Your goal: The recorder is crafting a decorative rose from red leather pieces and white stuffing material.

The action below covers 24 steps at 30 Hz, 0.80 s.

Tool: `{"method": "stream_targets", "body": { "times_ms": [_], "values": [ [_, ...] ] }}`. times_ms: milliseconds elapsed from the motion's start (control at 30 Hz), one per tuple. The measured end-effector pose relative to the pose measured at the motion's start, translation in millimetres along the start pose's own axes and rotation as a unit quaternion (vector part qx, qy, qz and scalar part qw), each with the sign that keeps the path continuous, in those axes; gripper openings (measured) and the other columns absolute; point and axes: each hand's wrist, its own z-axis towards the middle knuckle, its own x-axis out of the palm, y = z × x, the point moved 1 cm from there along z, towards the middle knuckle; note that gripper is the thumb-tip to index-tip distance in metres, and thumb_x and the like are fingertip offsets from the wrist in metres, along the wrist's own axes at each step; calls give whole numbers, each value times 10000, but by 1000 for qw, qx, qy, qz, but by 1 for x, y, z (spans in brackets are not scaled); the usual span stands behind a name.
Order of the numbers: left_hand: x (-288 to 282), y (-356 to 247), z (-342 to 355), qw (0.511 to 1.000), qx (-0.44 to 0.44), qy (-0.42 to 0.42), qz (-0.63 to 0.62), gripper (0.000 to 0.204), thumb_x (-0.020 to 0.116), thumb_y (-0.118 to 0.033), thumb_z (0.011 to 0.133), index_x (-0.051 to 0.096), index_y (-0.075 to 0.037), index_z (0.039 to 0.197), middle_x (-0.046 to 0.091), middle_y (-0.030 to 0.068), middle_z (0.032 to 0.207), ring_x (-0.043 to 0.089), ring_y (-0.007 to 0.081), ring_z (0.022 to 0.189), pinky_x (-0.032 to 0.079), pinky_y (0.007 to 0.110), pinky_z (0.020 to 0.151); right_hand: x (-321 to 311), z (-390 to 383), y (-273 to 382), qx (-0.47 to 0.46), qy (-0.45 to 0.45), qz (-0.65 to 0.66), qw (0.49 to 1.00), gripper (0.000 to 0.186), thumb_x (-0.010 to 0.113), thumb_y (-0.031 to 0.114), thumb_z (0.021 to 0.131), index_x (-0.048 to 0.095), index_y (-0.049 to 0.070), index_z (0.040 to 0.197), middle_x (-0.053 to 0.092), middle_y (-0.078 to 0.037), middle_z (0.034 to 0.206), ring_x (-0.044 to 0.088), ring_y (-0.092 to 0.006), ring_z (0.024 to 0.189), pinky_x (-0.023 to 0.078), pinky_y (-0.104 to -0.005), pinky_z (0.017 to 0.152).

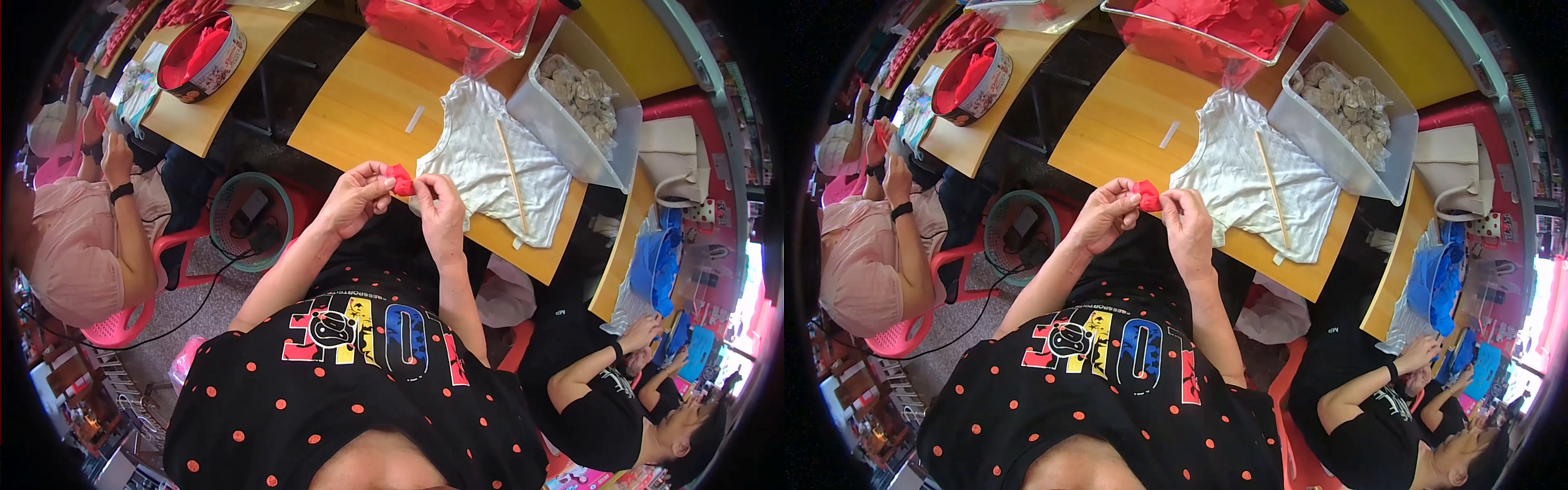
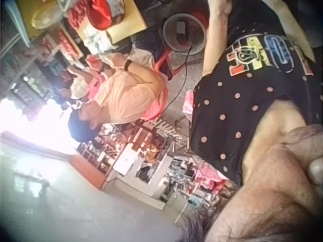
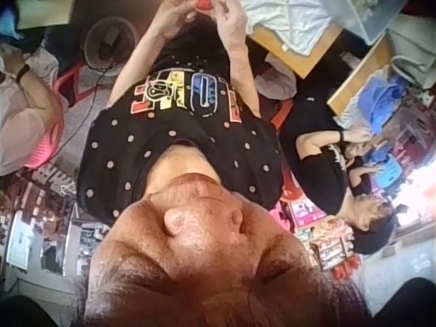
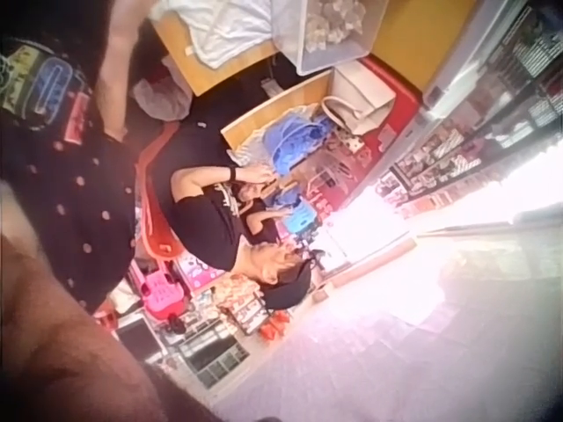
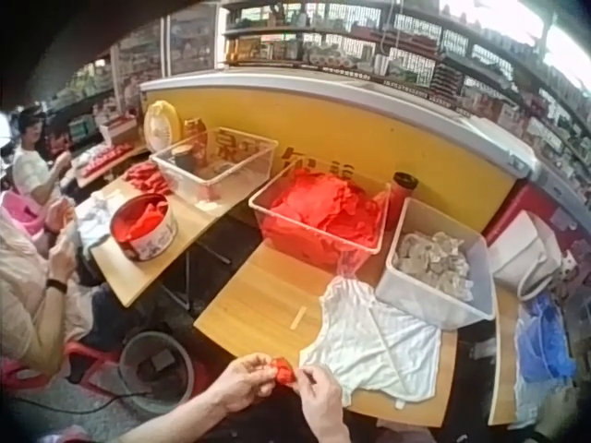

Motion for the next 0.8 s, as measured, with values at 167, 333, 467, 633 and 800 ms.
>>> {"method": "stream_targets", "body": {
  "times_ms": [167,333,467,633,800],
  "values": [
    [-6,4,0,999,5,-41,-13,128,634,-64,867,534,-64,946,606,22,756,511,76,544,392,189,484,2,-4,18,-144,-87,-121,978,134,715,53,756,641,42,867,583,-70,862,570,-226,742,458,-317,673],
    [0,1,-2,997,10,-60,42,161,647,-46,852,529,-55,961,617,26,722,524,78,532,394,181,477,5,-5,5,-174,-80,-179,965,116,712,43,760,642,22,851,575,-77,864,576,-215,772,473,-306,669],
    [-2,1,-3,993,42,-94,60,206,665,-42,835,524,-38,985,615,25,691,534,83,522,405,184,476,8,-11,9,-110,-34,-96,989,84,662,23,806,596,3,854,566,-71,848,568,-190,780,465,-290,681],
    [3,-3,-5,989,56,-77,112,269,666,-63,836,533,-17,1065,617,21,745,552,76,599,432,186,542,7,-12,-7,-42,-23,57,997,56,599,62,877,572,15,863,547,-43,793,545,-124,727,444,-228,645],
    [5,-10,-8,966,128,-74,212,368,627,-150,882,542,1,1206,620,53,968,595,111,886,490,264,809,5,-13,-21,140,-4,281,949,106,546,106,938,553,2,917,538,12,811,488,-42,731,434,-198,659]
  ]
}}
